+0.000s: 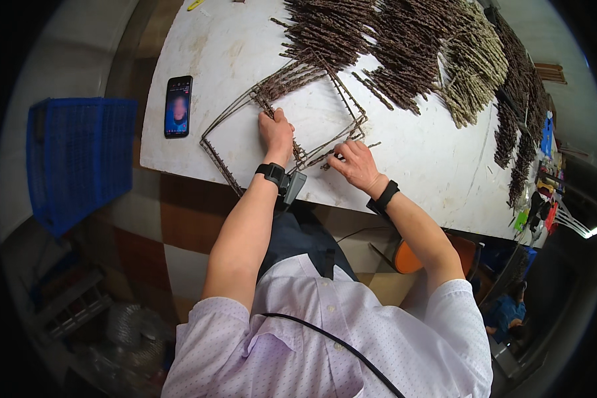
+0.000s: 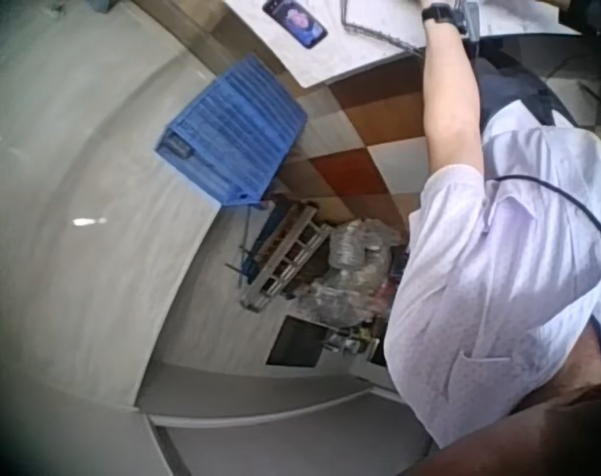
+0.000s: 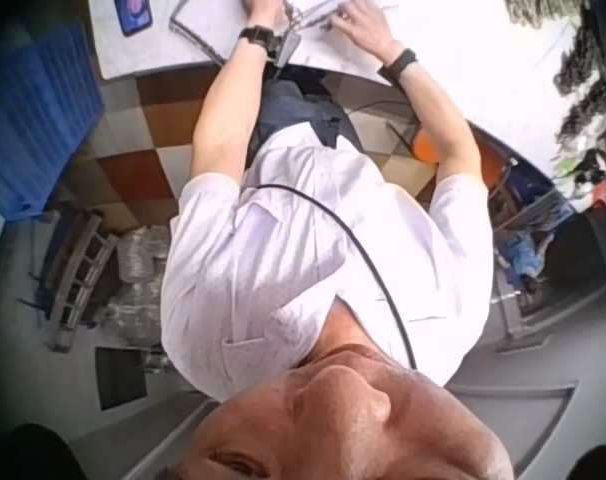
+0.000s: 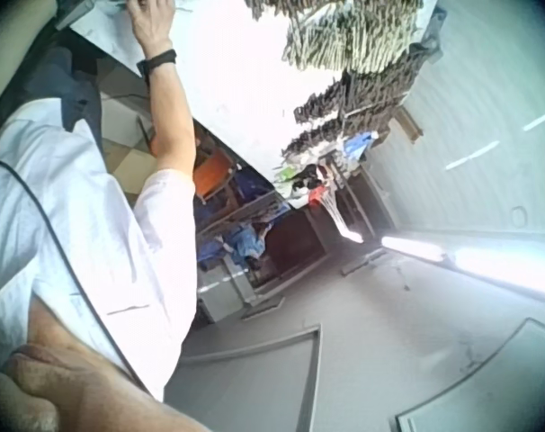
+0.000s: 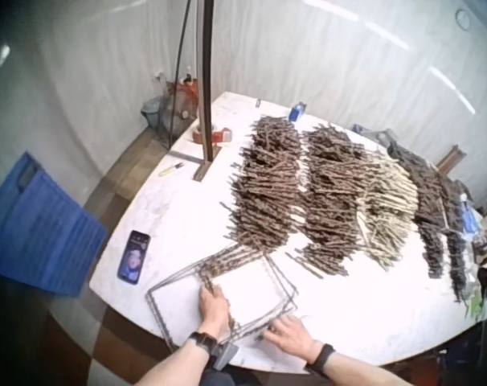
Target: The person is assembling wire or twig-like frames on a workbench, placing small sticks into a grid-like structure.
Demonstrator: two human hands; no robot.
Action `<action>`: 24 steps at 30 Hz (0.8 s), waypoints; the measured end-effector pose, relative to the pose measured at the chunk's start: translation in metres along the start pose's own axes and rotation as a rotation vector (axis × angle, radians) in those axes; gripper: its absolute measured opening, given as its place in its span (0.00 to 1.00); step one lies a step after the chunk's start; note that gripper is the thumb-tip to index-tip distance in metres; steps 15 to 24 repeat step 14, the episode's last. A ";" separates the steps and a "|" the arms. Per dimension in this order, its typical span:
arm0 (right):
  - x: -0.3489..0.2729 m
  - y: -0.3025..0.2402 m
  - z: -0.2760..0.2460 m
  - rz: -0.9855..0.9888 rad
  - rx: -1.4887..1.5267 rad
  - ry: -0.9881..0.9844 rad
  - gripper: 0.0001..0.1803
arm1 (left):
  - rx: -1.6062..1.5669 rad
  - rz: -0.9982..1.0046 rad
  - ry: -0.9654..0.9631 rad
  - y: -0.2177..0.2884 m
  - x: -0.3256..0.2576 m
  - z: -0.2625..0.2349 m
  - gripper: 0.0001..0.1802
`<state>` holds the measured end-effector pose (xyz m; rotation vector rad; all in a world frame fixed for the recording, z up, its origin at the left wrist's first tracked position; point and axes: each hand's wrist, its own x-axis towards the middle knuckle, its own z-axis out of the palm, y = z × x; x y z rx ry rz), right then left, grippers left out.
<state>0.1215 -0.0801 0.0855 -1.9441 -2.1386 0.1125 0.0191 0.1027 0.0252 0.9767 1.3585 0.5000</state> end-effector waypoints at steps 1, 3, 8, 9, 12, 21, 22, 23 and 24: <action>0.002 0.006 -0.001 -0.026 0.026 0.025 0.10 | -0.011 -0.029 -0.001 0.002 0.000 0.002 0.17; 0.005 0.012 -0.008 -0.049 0.126 0.059 0.08 | -0.022 -0.054 -0.002 0.005 0.002 0.003 0.18; 0.007 0.017 -0.033 0.898 1.282 1.009 0.06 | 0.044 0.034 0.042 0.000 0.016 -0.005 0.20; 0.011 0.027 -0.043 0.921 1.511 1.280 0.06 | 0.042 0.034 0.041 -0.001 0.016 -0.005 0.20; -0.026 0.038 -0.031 0.720 0.789 0.743 0.04 | 0.076 0.027 0.025 0.003 0.012 -0.002 0.19; -0.035 0.023 -0.024 0.565 0.459 0.414 0.04 | 0.059 0.003 -0.014 0.004 0.011 -0.004 0.19; -0.035 0.023 -0.024 0.565 0.459 0.414 0.04 | 0.059 0.003 -0.014 0.004 0.011 -0.004 0.19; -0.035 0.023 -0.024 0.565 0.459 0.414 0.04 | 0.059 0.003 -0.014 0.004 0.011 -0.004 0.19; -0.035 0.023 -0.024 0.565 0.459 0.414 0.04 | 0.059 0.003 -0.014 0.004 0.011 -0.004 0.19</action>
